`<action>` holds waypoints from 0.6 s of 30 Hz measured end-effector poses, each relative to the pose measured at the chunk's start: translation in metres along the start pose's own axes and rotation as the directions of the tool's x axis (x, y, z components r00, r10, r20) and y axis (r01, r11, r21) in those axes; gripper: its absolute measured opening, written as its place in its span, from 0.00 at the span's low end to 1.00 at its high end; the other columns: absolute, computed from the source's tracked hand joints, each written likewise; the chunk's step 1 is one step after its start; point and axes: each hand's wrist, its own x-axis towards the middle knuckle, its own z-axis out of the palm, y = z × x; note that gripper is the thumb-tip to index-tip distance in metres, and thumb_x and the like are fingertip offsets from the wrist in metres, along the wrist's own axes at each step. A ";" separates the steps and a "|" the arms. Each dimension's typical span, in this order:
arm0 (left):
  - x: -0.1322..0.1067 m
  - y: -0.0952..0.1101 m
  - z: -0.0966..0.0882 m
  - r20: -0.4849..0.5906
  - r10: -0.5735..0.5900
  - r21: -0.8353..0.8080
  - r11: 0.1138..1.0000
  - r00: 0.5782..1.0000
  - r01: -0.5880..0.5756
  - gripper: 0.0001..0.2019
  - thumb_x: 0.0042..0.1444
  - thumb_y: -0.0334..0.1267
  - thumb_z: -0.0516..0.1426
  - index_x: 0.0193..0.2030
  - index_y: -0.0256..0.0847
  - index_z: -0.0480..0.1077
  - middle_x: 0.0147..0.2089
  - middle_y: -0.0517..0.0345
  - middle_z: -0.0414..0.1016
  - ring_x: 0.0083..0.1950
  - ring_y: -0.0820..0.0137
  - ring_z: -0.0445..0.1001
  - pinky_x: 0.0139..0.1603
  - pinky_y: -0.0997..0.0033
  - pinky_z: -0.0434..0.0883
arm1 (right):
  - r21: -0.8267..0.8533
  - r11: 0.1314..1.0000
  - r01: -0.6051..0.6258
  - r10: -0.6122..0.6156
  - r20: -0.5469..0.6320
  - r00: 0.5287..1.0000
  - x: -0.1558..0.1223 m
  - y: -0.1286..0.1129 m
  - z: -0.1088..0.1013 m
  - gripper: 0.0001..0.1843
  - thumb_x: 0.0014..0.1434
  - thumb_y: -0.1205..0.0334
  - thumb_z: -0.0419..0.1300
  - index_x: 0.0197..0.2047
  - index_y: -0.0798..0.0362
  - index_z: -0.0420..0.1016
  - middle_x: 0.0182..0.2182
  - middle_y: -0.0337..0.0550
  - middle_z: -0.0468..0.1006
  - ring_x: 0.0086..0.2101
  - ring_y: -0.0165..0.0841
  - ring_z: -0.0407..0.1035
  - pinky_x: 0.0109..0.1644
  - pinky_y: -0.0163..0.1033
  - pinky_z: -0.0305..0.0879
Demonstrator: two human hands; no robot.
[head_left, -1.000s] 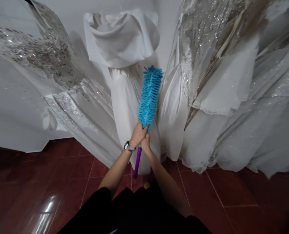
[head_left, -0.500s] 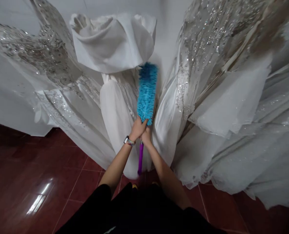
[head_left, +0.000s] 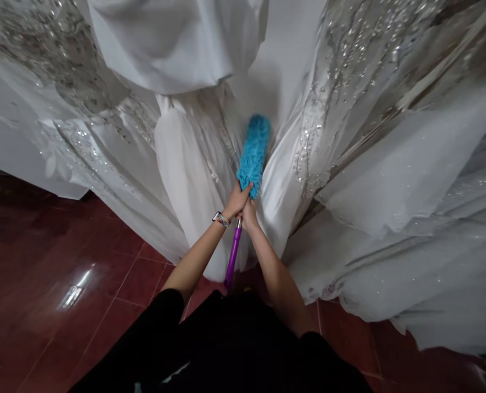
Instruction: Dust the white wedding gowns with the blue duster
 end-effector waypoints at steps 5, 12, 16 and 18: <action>0.029 0.008 -0.003 -0.123 0.134 -0.058 0.988 0.983 -0.142 0.32 0.76 0.54 0.58 0.78 0.40 0.61 0.76 0.40 0.73 0.79 0.58 0.71 0.83 0.56 0.61 | -0.061 0.998 0.022 -0.012 0.147 0.989 0.027 -0.030 0.006 0.25 0.74 0.36 0.62 0.35 0.47 0.67 0.17 0.26 0.58 0.15 0.24 0.49 0.18 0.30 0.47; 0.023 -0.032 0.011 0.061 -0.400 0.003 0.916 0.915 0.400 0.28 0.70 0.48 0.67 0.69 0.35 0.70 0.57 0.35 0.84 0.64 0.44 0.83 0.72 0.39 0.73 | 0.072 0.941 -0.331 0.334 -0.024 0.942 0.011 -0.008 0.004 0.27 0.79 0.48 0.56 0.29 0.46 0.53 0.15 0.23 0.51 0.15 0.21 0.42 0.17 0.27 0.41; 0.020 -0.022 0.015 0.061 -0.138 -0.030 0.990 0.989 0.140 0.26 0.73 0.46 0.63 0.71 0.35 0.68 0.68 0.37 0.80 0.73 0.50 0.76 0.79 0.46 0.67 | 0.009 0.990 -0.141 0.141 -0.076 0.987 0.009 -0.007 -0.001 0.22 0.82 0.49 0.50 0.34 0.46 0.63 0.15 0.24 0.52 0.14 0.25 0.47 0.17 0.30 0.45; 0.028 -0.009 0.013 0.039 0.018 -0.047 0.999 0.999 -0.016 0.27 0.76 0.47 0.60 0.75 0.37 0.65 0.73 0.41 0.76 0.79 0.55 0.70 0.82 0.51 0.62 | -0.049 0.999 0.024 -0.026 -0.037 0.999 0.021 -0.013 -0.002 0.18 0.80 0.44 0.54 0.41 0.46 0.70 0.17 0.26 0.58 0.16 0.28 0.55 0.19 0.31 0.51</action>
